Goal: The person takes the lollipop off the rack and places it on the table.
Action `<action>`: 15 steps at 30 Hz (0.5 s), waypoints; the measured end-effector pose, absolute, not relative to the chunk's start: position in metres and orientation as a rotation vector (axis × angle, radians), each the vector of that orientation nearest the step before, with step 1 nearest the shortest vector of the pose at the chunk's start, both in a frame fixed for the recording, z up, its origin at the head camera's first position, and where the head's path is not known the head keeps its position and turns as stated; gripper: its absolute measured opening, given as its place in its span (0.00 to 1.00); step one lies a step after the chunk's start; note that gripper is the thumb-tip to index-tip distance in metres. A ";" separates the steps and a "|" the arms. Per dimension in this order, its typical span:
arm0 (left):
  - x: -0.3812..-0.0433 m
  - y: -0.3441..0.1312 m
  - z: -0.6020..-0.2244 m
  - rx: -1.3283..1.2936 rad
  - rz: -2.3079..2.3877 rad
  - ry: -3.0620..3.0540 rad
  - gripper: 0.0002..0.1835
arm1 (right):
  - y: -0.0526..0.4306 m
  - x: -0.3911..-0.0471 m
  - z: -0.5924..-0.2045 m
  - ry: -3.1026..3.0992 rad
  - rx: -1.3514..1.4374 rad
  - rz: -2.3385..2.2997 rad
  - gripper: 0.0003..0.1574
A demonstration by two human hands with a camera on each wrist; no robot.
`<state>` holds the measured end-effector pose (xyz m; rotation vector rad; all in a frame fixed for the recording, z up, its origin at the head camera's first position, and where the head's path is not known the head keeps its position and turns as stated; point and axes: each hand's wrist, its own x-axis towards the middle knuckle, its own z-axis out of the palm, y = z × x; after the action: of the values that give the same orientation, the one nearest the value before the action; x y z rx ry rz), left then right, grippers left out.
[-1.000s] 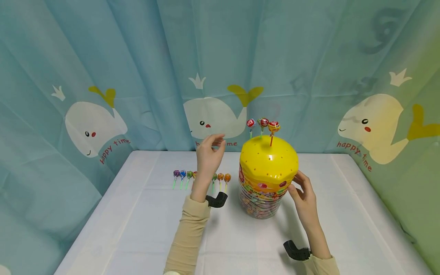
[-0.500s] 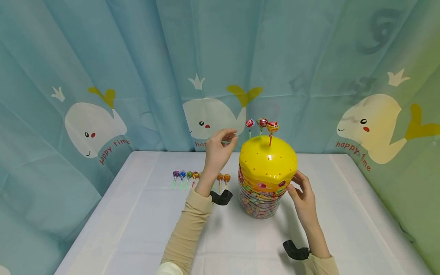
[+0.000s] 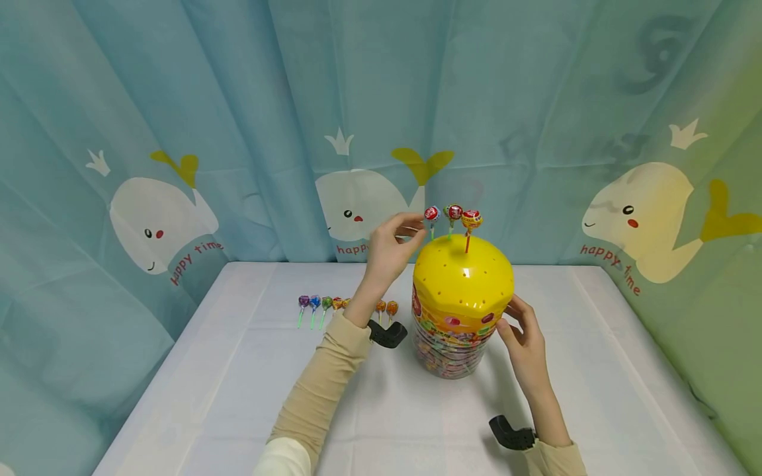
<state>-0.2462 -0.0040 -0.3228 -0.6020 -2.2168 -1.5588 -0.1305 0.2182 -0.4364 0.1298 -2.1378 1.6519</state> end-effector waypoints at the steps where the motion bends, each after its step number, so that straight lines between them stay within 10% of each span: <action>1: -0.246 -0.003 -0.323 -0.601 -1.569 -2.219 0.14 | 0.218 -0.131 -0.437 -2.138 0.130 1.651 0.30; 15: -0.251 0.010 -0.328 -0.595 -1.580 -2.149 0.14 | 0.219 -0.131 -0.437 -2.129 0.150 1.665 0.30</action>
<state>-0.2508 0.0097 -0.3284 -0.5955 -2.1488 -1.5803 -0.1311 0.2190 -0.4371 0.1503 -2.1287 1.6653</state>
